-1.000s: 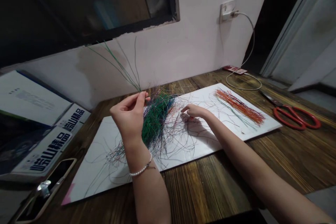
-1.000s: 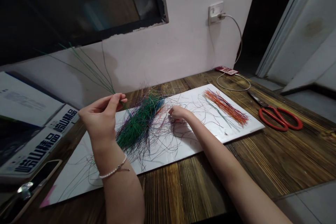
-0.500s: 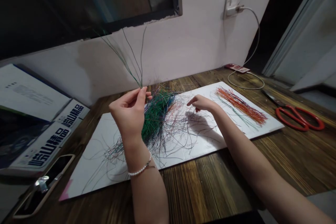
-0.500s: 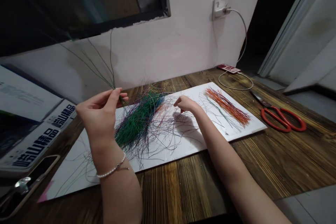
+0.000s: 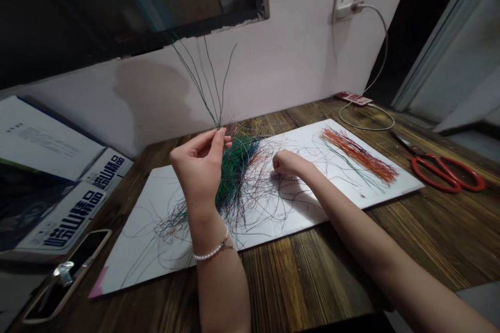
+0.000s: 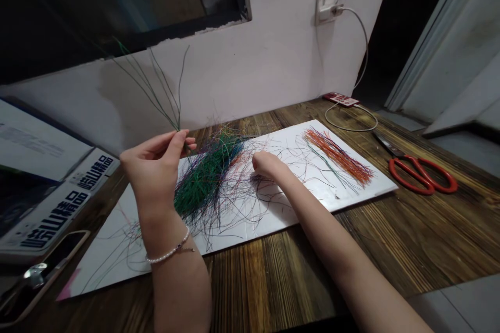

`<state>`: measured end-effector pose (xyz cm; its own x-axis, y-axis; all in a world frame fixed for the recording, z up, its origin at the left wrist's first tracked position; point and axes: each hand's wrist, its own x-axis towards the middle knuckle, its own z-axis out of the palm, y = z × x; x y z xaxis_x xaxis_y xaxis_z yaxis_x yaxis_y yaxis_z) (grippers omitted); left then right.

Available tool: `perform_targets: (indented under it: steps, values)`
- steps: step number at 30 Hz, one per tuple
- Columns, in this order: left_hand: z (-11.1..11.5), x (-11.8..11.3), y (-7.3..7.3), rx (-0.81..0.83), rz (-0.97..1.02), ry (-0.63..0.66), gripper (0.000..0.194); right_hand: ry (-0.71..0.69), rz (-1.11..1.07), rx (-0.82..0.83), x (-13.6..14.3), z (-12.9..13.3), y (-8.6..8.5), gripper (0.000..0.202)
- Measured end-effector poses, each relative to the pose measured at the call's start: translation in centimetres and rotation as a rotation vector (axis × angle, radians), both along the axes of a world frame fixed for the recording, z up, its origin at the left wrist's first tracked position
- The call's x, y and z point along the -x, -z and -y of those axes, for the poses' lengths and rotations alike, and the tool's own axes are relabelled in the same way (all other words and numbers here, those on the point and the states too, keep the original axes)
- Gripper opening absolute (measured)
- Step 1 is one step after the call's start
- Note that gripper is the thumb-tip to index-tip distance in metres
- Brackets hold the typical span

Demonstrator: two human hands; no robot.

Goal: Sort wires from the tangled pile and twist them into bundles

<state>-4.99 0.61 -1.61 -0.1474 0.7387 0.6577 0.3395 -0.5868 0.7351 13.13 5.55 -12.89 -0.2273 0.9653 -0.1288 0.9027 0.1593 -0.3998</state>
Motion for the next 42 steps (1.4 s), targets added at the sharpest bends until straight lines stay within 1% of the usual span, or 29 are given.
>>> perform_targets:
  steps: [2, 7, 13, 18, 22, 25, 31, 42]
  values:
    - [0.03, -0.09, 0.00, 0.006, -0.008, -0.005, 0.019, -0.006, 0.040, 0.025, -0.09, -0.06, 0.19, 0.013]
    - [0.04, -0.17, -0.05, 0.006, -0.012, -0.004, 0.018, -0.040, 0.101, 0.093, -0.06, -0.10, 0.09, 0.020]
    - [0.05, -0.19, -0.01, 0.004, -0.033, -0.003, 0.018, -0.074, 0.110, 0.118, 0.43, 0.40, -0.33, 0.017]
    - [-0.01, -0.15, 0.08, -0.006, -0.038, 0.002, 0.018, -0.097, 0.105, 0.155, 0.53, 0.46, -0.40, 0.022]
    - [-0.02, -0.07, 0.07, -0.005, -0.041, -0.012, 0.018, -0.123, 0.123, 0.200, 0.30, 0.22, -0.23, 0.014]
    - [-0.04, 0.00, 0.09, -0.016, -0.042, -0.013, 0.017, -0.118, 0.143, 0.190, 0.20, -0.03, -0.03, 0.014]
    - [-0.12, -0.08, 0.13, -0.009, -0.044, -0.003, 0.018, -0.089, 0.124, 0.081, 0.39, -0.24, 0.16, 0.018]
    - [-0.20, -0.23, 0.18, 0.004, -0.051, 0.001, 0.018, -0.086, 0.169, 0.133, 0.12, -0.12, 0.50, 0.022]
